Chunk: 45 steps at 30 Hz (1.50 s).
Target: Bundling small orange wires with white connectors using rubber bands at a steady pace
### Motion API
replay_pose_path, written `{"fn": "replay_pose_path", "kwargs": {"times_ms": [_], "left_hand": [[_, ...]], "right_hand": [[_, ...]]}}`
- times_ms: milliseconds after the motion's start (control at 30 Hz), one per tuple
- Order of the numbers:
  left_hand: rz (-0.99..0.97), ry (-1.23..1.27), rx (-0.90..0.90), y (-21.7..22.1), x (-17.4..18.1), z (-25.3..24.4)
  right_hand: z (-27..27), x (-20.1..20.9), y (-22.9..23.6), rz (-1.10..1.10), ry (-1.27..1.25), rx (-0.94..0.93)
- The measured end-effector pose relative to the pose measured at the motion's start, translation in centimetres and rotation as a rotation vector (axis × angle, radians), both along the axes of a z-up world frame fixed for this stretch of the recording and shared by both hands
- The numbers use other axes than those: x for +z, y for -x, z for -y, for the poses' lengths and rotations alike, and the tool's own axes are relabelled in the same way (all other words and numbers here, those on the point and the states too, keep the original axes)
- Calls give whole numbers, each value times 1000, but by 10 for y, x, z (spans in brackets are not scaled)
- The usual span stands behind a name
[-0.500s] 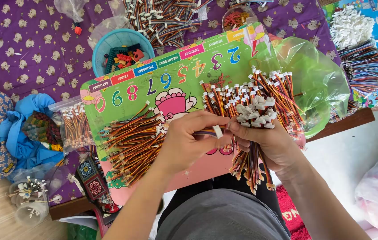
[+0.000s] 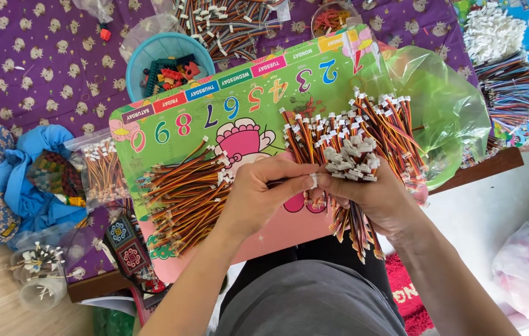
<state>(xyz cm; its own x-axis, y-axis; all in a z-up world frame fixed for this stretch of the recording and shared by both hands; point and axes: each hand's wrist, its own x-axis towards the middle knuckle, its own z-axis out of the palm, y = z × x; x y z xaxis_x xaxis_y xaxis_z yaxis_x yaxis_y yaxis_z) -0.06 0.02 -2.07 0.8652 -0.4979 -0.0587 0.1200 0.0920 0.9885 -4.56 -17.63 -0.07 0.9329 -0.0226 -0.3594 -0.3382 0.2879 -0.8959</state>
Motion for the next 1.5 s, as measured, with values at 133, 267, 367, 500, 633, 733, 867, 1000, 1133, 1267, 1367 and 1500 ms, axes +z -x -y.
{"fn": "replay_pose_path", "kwargs": {"times_ms": [133, 267, 367, 500, 633, 733, 867, 1000, 1133, 1267, 1367, 1500], "left_hand": [[-39, -38, 63, -4, -6, 7], [-47, -192, 76, -10, -45, 2], [-12, -583, -17, 2, -96, 2], [227, -971, -104, 26, -159, 10], [307, -1010, -169, 26, -158, 12], [492, -1132, -148, 33, -171, 12], [448, -1174, -185, 27, -166, 3], [15, -929, -48, 18, -146, -11], [-292, -537, 168, 14, -136, -15], [-410, -181, 289, 7, -98, -8], [-453, -86, 300, 3, -73, 0], [-495, -27, 330, 3, -49, -1]], "right_hand": [[7, -28, 1, 4, -127, -83], [31, -14, -13, -83, -127, -257], [81, -29, -14, -175, -78, -372], [124, -45, -27, -157, 30, -498], [128, -52, -60, -71, 288, -509], [119, -77, -86, 11, 560, -266], [114, -153, -132, -206, 1405, 329], [126, -207, -151, -192, 1693, 556], [123, -166, -147, -172, 1621, 642], [126, -152, -145, -166, 1564, 726], [127, -147, -148, -149, 1584, 761], [101, -99, -143, -186, 1414, 853]]}}
